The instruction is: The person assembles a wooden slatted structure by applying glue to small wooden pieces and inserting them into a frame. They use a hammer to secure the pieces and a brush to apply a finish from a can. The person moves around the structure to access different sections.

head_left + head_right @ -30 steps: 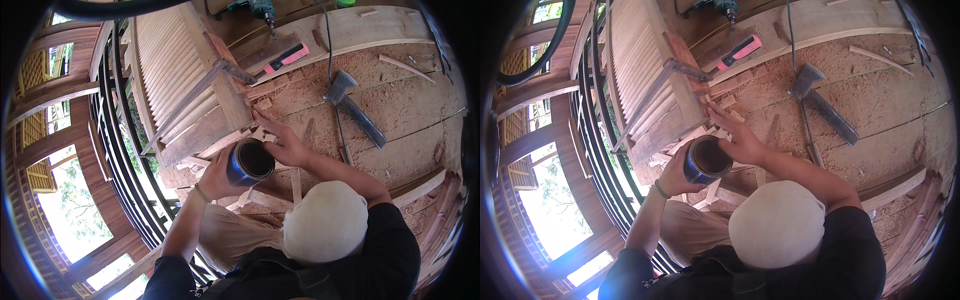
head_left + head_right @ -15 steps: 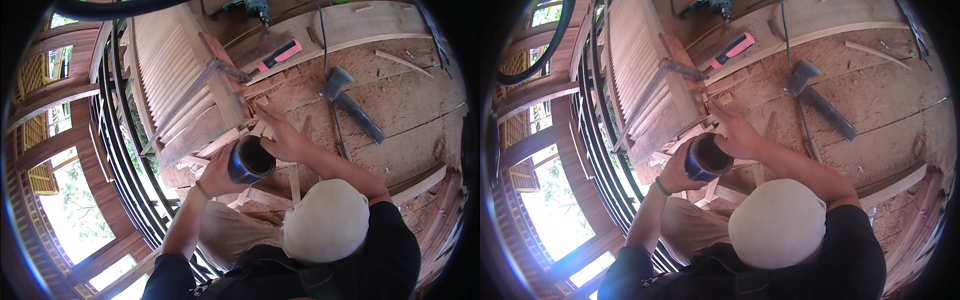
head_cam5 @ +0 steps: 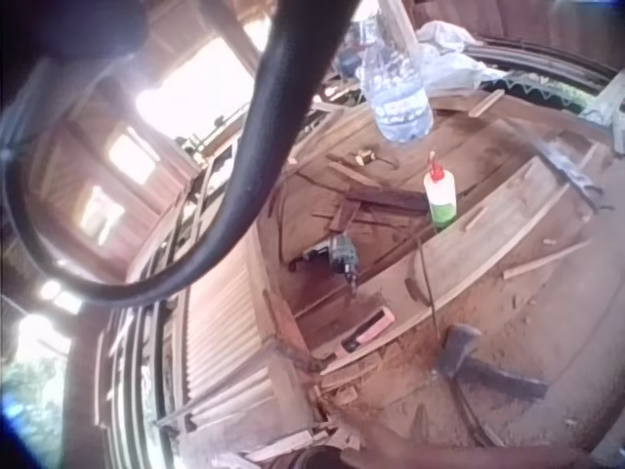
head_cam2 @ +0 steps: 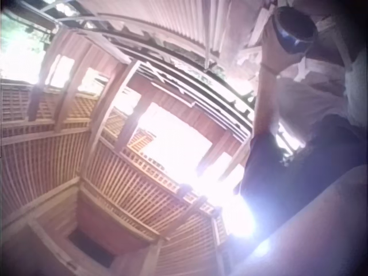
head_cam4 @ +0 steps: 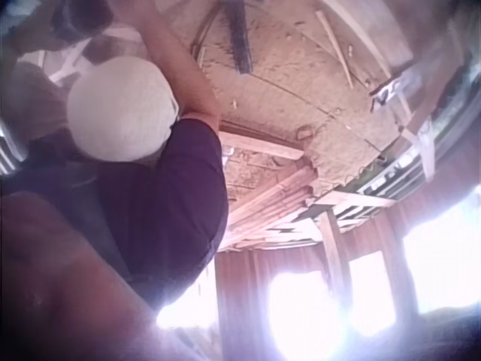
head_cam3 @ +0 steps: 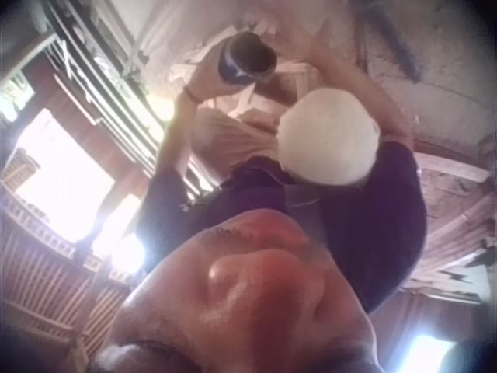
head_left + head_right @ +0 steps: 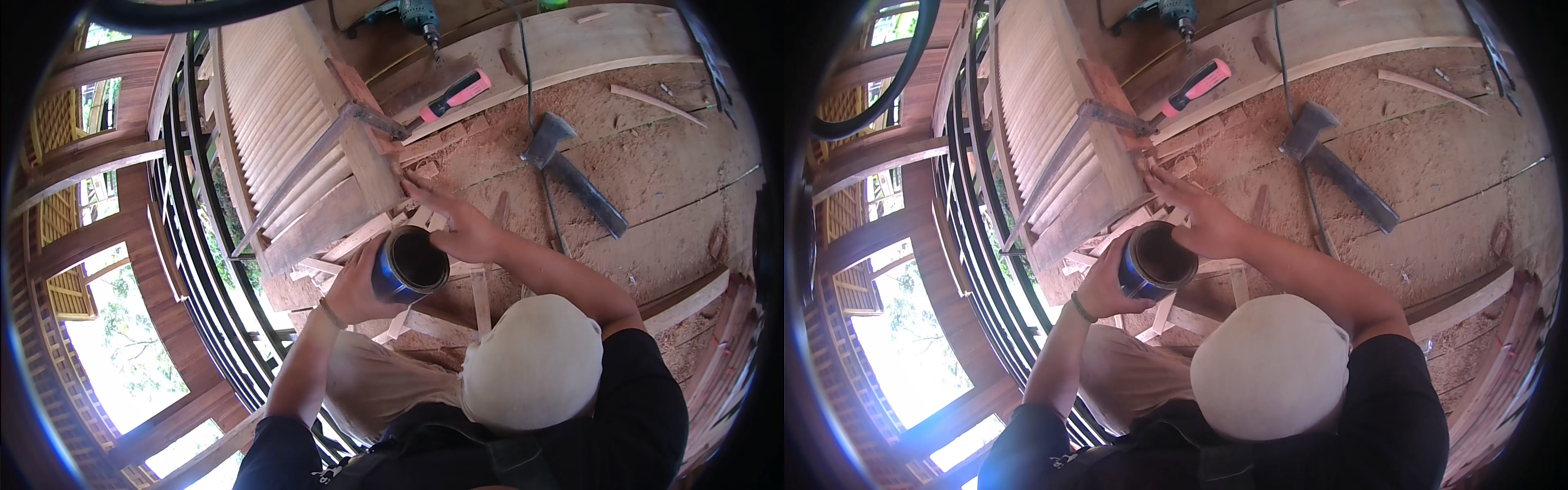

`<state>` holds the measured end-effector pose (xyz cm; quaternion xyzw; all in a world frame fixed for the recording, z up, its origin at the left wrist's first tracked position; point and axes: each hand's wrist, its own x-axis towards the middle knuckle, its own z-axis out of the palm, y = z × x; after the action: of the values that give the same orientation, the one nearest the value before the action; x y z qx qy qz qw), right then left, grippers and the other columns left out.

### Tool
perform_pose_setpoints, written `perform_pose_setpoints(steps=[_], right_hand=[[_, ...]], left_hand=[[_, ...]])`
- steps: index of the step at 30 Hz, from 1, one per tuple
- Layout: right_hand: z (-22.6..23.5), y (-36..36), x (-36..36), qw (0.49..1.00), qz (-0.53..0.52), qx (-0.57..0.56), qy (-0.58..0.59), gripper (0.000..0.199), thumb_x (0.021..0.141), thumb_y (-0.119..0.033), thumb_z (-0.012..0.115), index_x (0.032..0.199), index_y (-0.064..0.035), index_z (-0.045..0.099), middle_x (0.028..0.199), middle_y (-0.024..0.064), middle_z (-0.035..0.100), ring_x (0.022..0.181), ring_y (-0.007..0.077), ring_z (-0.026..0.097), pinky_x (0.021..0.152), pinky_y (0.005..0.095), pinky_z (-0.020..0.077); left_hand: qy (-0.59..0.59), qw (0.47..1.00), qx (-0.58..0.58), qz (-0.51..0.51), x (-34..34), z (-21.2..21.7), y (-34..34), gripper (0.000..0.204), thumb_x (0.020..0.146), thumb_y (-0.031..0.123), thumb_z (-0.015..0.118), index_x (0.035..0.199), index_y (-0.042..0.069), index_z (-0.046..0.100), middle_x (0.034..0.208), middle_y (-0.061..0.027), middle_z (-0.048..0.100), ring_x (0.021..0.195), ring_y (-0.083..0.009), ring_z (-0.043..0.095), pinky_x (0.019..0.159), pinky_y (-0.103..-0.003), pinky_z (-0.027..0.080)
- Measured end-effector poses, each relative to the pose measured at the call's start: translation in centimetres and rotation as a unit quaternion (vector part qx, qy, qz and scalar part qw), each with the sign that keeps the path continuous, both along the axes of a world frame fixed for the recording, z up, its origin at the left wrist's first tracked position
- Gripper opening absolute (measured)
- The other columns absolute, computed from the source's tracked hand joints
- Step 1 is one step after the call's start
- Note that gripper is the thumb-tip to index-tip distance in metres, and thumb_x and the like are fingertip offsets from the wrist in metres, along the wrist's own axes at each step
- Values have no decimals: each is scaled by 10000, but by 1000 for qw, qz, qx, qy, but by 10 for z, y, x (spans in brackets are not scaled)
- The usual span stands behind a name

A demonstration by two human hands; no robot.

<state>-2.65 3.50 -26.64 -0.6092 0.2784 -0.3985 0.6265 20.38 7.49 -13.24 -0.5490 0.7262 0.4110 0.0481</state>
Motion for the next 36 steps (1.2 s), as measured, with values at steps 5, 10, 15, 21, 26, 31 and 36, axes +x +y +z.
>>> perform_pose_setpoints(steps=[5, 10, 15, 21, 26, 31, 36], right_hand=[[-6, -19, 8, 993, -59, -67, 72, 909, 768, -24, 623, 1598, -25, 254, 1624, 235, 304, 1465, 389, 376, 1196, 415, 346], [-1, -14, 3, 988, -51, -31, 142, 875, 776, -7, 609, 1584, -16, 273, 1505, 269, 455, 1358, 427, 479, 1133, 448, 416], [13, -17, 6, 981, -32, -13, 192, 757, 825, -38, 603, 1548, -72, 380, 1258, 294, 631, 1121, 428, 645, 977, 475, 513], [-8, -10, -33, 954, 31, 203, 217, 596, 915, -265, 661, 1450, -48, 512, 1135, 251, 672, 1071, 349, 684, 917, 438, 534], [19, 43, -49, 994, 56, 31, 88, 976, 755, -380, 856, 1519, -3, 380, 1398, 251, 525, 1328, 392, 507, 1080, 480, 441], [56, 36, -65, 968, 21, -84, 236, 1195, 602, -307, 950, 1553, -13, 290, 1475, 277, 436, 1409, 434, 402, 1156, 497, 372], [83, 46, -79, 899, -52, -177, 396, 1139, 582, -292, 939, 1524, -41, 350, 1406, 278, 482, 1352, 449, 453, 1073, 524, 446]], left_hand=[[20, 1000, -12, -8, 1, -2, -2, 1133, 610, 316, 923, 1528, 56, 313, 1408, -258, 511, 1312, -448, 510, 1117, -497, 428], [2, 1000, -9, 0, 4, -1, 2, 1138, 608, 324, 926, 1528, 53, 313, 1411, -259, 511, 1307, -453, 515, 1113, -500, 432], [28, 1000, -5, 11, 7, -5, 3, 1148, 601, 321, 931, 1529, 52, 312, 1419, -261, 508, 1317, -452, 510, 1115, -499, 432], [36, 999, -31, 13, 6, -1, 5, 1174, 606, 340, 932, 1542, 57, 281, 1444, -256, 495, 1333, -450, 504, 1124, -495, 433], [70, 997, 18, -1, -13, -24, 13, 1204, 620, 376, 926, 1552, 62, 230, 1459, -254, 480, 1343, -434, 502, 1127, -482, 438], [141, 990, -5, 16, -46, -54, 14, 1166, 660, 393, 886, 1556, 44, 226, 1452, -272, 474, 1287, -439, 543, 1107, -483, 447], [67, 996, -20, -57, 17, -62, 11, 734, 789, 365, 776, 1392, 41, 511, 1353, -234, 580, 1249, -406, 577, 1066, -464, 472]])
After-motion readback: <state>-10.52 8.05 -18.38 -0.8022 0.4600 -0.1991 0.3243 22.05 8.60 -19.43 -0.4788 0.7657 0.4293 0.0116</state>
